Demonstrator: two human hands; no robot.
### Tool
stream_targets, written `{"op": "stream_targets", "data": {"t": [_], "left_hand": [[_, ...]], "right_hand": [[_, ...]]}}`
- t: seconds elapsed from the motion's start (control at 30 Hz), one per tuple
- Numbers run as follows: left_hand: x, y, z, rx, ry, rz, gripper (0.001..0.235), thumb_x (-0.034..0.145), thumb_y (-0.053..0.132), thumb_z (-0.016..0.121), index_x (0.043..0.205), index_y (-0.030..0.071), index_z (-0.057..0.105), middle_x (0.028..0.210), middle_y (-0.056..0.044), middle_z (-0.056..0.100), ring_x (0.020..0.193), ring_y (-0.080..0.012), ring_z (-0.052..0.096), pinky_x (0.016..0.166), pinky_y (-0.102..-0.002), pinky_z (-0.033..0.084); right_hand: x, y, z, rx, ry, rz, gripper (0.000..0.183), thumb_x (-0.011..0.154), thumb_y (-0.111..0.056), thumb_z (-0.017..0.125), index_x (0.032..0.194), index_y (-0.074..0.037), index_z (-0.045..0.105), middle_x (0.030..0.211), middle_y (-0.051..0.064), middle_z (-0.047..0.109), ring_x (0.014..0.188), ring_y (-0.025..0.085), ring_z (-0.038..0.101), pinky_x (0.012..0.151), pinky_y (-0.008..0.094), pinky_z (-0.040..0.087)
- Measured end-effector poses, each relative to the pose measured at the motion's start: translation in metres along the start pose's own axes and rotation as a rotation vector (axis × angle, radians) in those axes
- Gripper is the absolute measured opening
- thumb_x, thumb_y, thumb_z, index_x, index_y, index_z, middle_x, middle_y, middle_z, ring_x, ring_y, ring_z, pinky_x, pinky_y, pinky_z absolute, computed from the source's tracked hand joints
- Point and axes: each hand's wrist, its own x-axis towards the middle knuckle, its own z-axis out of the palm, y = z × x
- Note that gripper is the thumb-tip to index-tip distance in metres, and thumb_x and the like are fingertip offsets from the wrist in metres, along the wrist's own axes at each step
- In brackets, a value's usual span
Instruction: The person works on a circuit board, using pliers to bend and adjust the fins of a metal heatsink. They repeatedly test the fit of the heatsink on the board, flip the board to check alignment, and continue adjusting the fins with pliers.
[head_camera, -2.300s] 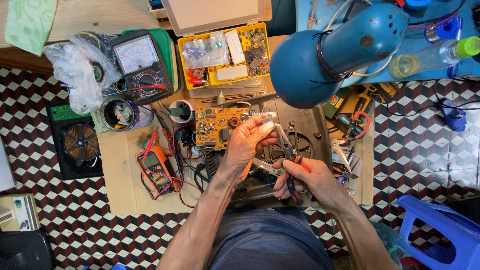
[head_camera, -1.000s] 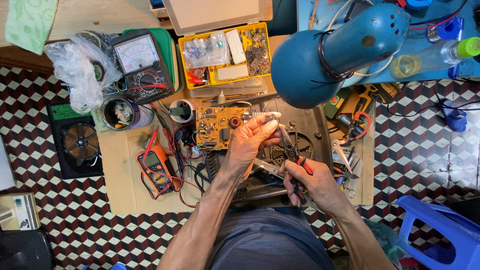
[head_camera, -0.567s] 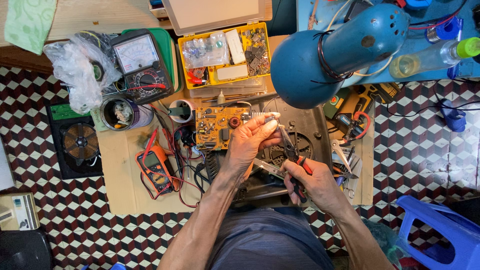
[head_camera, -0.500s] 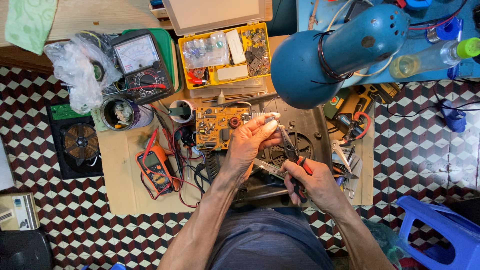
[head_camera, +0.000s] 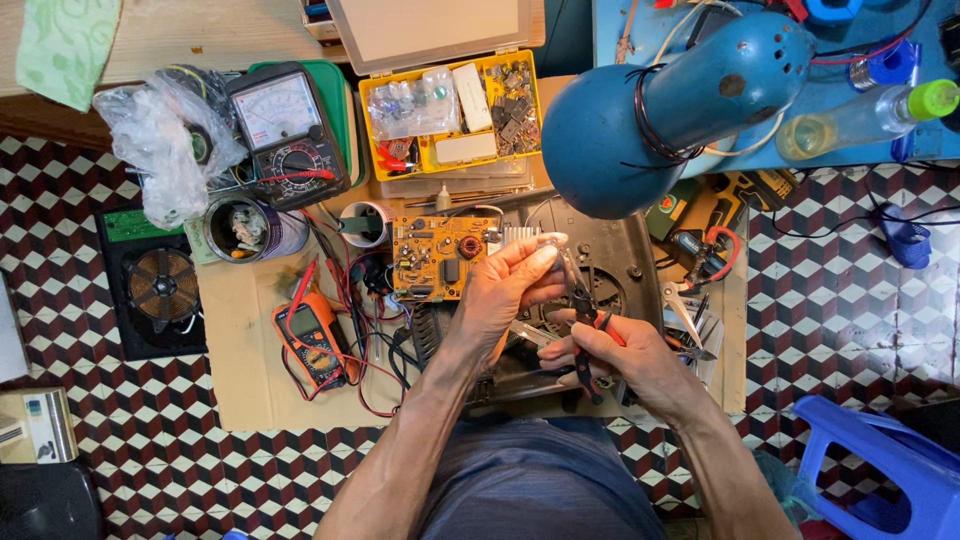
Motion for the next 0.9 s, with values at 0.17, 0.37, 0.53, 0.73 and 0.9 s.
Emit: {"op": "stream_targets", "data": {"t": [0.17, 0.37, 0.53, 0.73, 0.9], "left_hand": [[-0.001, -0.006, -0.001, 0.015, -0.018, -0.039, 0.036, 0.103, 0.019, 0.060, 0.133, 0.000, 0.063, 0.108, -0.008, 0.073, 0.092, -0.0123, 0.072, 0.083, -0.025, 0.060], [-0.001, -0.006, 0.001, 0.023, 0.027, -0.016, 0.037, 0.102, 0.019, 0.062, 0.133, -0.001, 0.063, 0.108, -0.011, 0.074, 0.092, -0.0142, 0.072, 0.085, -0.025, 0.060], [-0.002, -0.006, 0.001, 0.024, 0.028, -0.001, 0.038, 0.102, 0.019, 0.062, 0.133, -0.002, 0.063, 0.108, -0.010, 0.075, 0.093, -0.0135, 0.073, 0.087, -0.025, 0.061], [0.001, -0.009, 0.000, 0.050, 0.015, 0.018, 0.039, 0.102, 0.021, 0.063, 0.133, -0.003, 0.064, 0.108, -0.010, 0.075, 0.091, -0.0128, 0.072, 0.086, -0.025, 0.060], [0.003, -0.015, -0.002, 0.003, 0.006, 0.022, 0.039, 0.101, 0.019, 0.064, 0.134, -0.003, 0.064, 0.109, -0.010, 0.075, 0.092, -0.0132, 0.072, 0.086, -0.025, 0.061]], "right_hand": [[0.001, -0.008, 0.000, 0.148, -0.022, 0.059, 0.053, 0.096, -0.030, 0.047, 0.140, -0.003, 0.056, 0.100, 0.018, 0.080, 0.097, 0.027, 0.079, 0.073, 0.036, 0.069], [0.001, -0.002, 0.002, 0.141, -0.024, -0.008, 0.045, 0.102, -0.035, 0.047, 0.117, 0.005, 0.062, 0.078, 0.018, 0.074, 0.069, 0.027, 0.079, 0.055, 0.030, 0.061], [0.003, 0.002, 0.000, 0.106, -0.010, -0.006, 0.043, 0.101, -0.035, 0.047, 0.113, 0.003, 0.064, 0.075, 0.014, 0.074, 0.064, 0.023, 0.078, 0.050, 0.026, 0.058], [0.004, 0.007, 0.002, 0.145, 0.010, -0.028, 0.037, 0.101, -0.035, 0.051, 0.104, 0.000, 0.062, 0.066, 0.010, 0.065, 0.048, 0.018, 0.067, 0.042, 0.026, 0.054], [0.005, 0.011, 0.006, 0.199, 0.027, -0.035, 0.035, 0.101, -0.035, 0.052, 0.102, -0.001, 0.060, 0.062, 0.008, 0.061, 0.043, 0.016, 0.062, 0.036, 0.025, 0.048]]}}
